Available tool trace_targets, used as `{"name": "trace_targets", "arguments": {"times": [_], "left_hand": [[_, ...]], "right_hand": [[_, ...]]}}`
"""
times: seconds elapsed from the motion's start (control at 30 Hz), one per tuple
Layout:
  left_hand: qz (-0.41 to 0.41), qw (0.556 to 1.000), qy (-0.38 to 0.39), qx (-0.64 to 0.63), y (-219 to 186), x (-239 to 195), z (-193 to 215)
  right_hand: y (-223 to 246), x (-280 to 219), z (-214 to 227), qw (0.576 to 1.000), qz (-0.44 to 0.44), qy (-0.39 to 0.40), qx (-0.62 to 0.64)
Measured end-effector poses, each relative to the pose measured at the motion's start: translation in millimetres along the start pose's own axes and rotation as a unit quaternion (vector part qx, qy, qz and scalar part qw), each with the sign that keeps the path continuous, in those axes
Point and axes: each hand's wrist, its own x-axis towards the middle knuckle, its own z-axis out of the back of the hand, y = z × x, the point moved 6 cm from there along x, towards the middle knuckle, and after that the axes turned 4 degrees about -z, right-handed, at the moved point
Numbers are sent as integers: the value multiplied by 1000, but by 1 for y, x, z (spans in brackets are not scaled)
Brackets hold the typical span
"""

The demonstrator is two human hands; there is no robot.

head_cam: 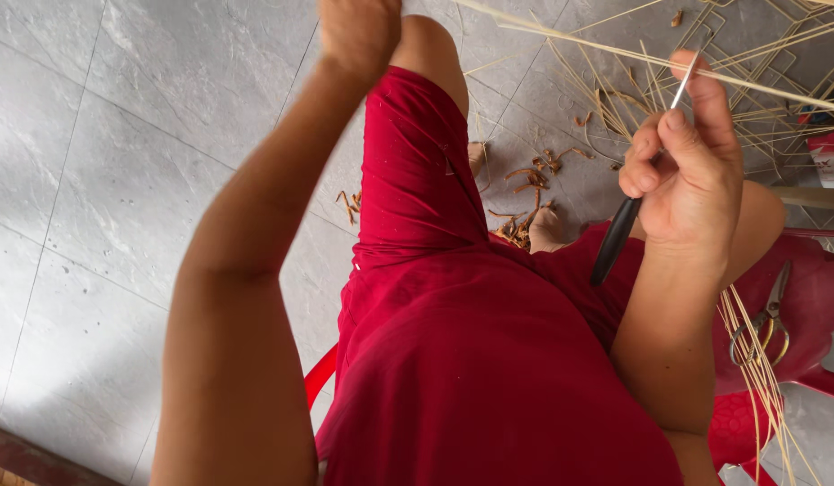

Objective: The person sits on the floor and uses a knife to peel thin strips from bamboo rods. They hold the rod with one hand and scrape the knife along its length to remove the outer layer, dropping the shavings onto the floor.

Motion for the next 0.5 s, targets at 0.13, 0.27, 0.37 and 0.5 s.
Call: {"name": "trace_targets", "arguments": {"times": [0.13,0.27,0.37,0.5], "left_hand": [[-156,949,-237,136,-34,-43,-7],[-435,892,-117,-26,-142,-185,-68],[-444,883,-141,-54,-131,-169,-58],[-89,969,-225,47,-42,-42,-24]], "right_hand": [[-5,-1,11,1000,5,1,17],[-8,0,15,999,5,8,32],[-11,0,17,999,3,14,29],[-17,-4,25,999,-1,35,41]]}}
